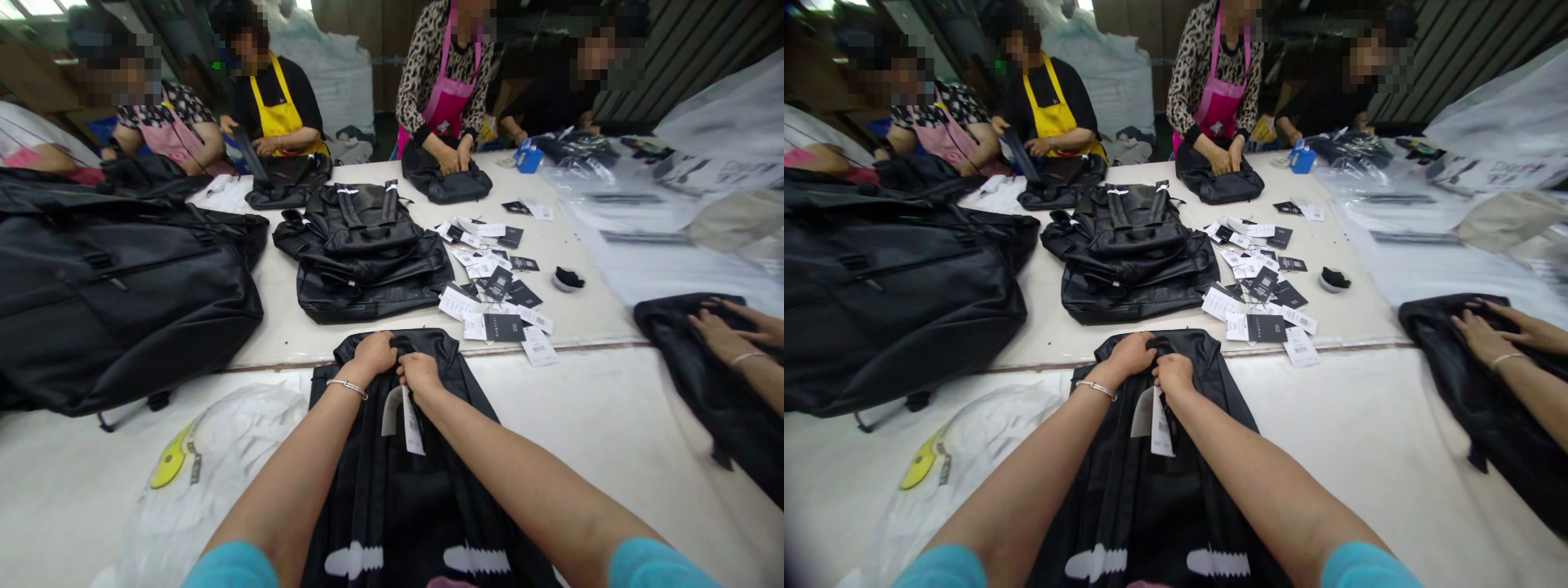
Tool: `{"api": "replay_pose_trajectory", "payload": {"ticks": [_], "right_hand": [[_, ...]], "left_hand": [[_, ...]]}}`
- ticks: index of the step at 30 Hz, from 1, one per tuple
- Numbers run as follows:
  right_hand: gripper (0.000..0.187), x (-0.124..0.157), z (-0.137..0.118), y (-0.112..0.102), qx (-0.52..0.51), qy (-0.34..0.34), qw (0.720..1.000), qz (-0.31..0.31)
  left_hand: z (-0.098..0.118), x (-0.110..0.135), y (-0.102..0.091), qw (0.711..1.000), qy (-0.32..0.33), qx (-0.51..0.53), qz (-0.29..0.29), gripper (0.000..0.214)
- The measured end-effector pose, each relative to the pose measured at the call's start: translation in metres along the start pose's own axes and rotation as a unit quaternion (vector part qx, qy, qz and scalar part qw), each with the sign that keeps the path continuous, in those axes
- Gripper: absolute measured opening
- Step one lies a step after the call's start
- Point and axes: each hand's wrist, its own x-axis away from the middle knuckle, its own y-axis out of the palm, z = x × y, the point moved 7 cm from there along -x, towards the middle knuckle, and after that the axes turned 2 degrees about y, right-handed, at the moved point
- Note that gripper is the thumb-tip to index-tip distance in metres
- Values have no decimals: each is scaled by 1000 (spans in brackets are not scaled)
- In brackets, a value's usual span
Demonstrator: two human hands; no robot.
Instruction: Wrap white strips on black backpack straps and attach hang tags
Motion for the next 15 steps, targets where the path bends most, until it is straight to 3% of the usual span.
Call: {"api": "replay_pose_trajectory", "payload": {"ticks": [4,8,12,15], "right_hand": [[11,-4,4,-1,-4,8,1000,9],[12,-7,4,1,-19,1,1000,5],[17,-4,-2,3,-42,-31,999,-10],[20,-1,-6,2,-42,-43,998,-17]], "left_hand": [[-1,-3,0,998,-4,54,-43,18],[3,6,-4,987,19,135,-89,27],[-8,15,0,956,-66,262,-118,45],[-12,16,5,951,-94,265,-126,41]]}}
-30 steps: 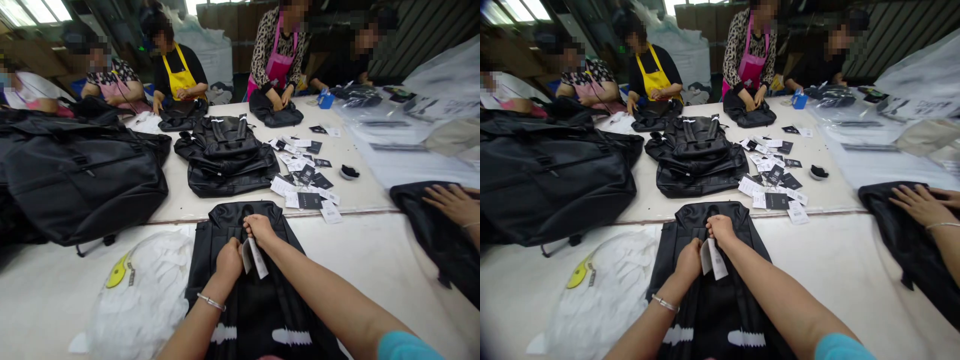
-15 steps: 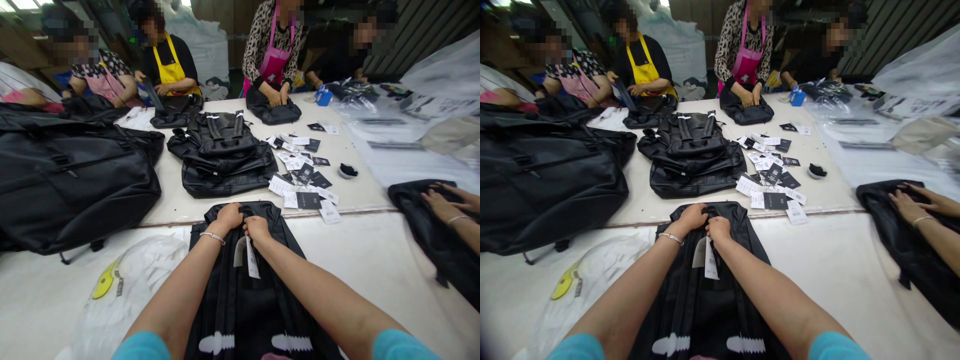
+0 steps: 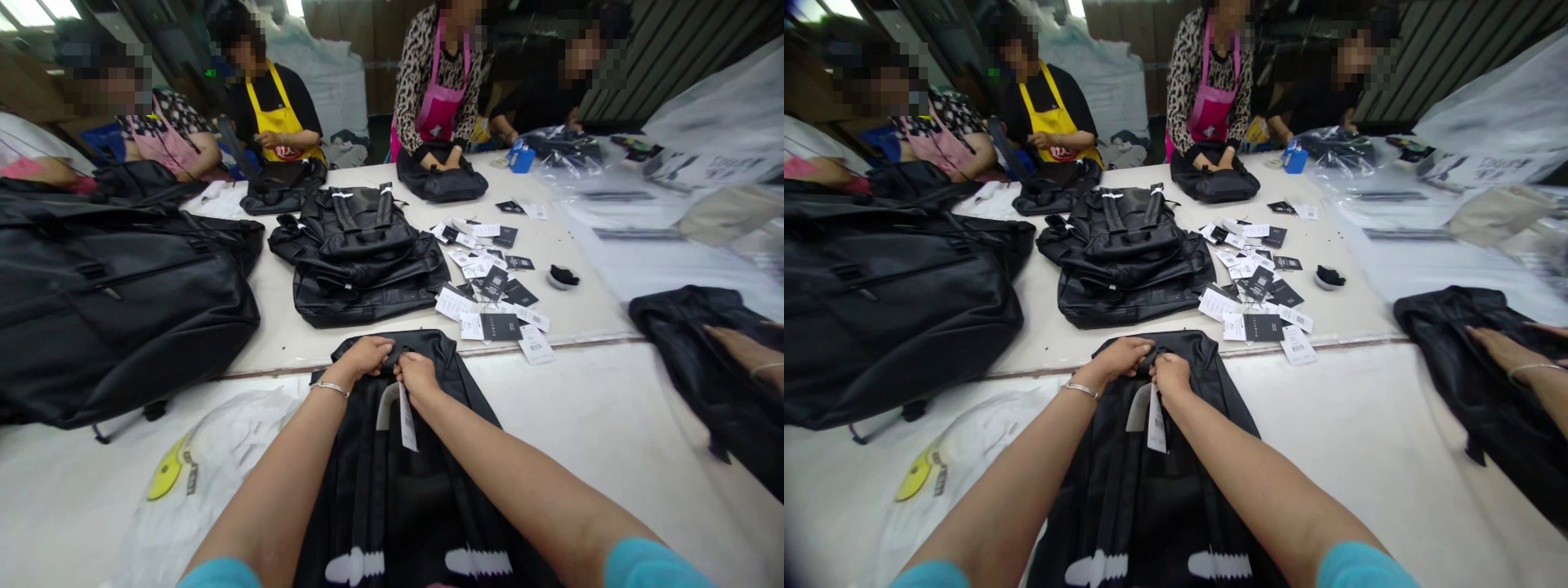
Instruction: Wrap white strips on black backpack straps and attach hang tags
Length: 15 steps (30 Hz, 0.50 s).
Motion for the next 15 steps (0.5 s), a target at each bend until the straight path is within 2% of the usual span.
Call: {"api": "replay_pose_trajectory", "payload": {"ticks": [4,7,11,15], "right_hand": [[18,3,-4,-1,12,7,1000,2],[17,2,-4,-1,20,11,1000,2],[17,-1,0,1,27,10,1000,-1],[17,-3,3,2,27,6,1000,-11]], "left_hand": [[-1,-3,6,999,13,-27,-31,39],[6,-4,6,995,49,-72,-44,36],[24,-4,4,965,140,-224,-5,27],[32,-6,8,942,147,-298,39,19]]}}
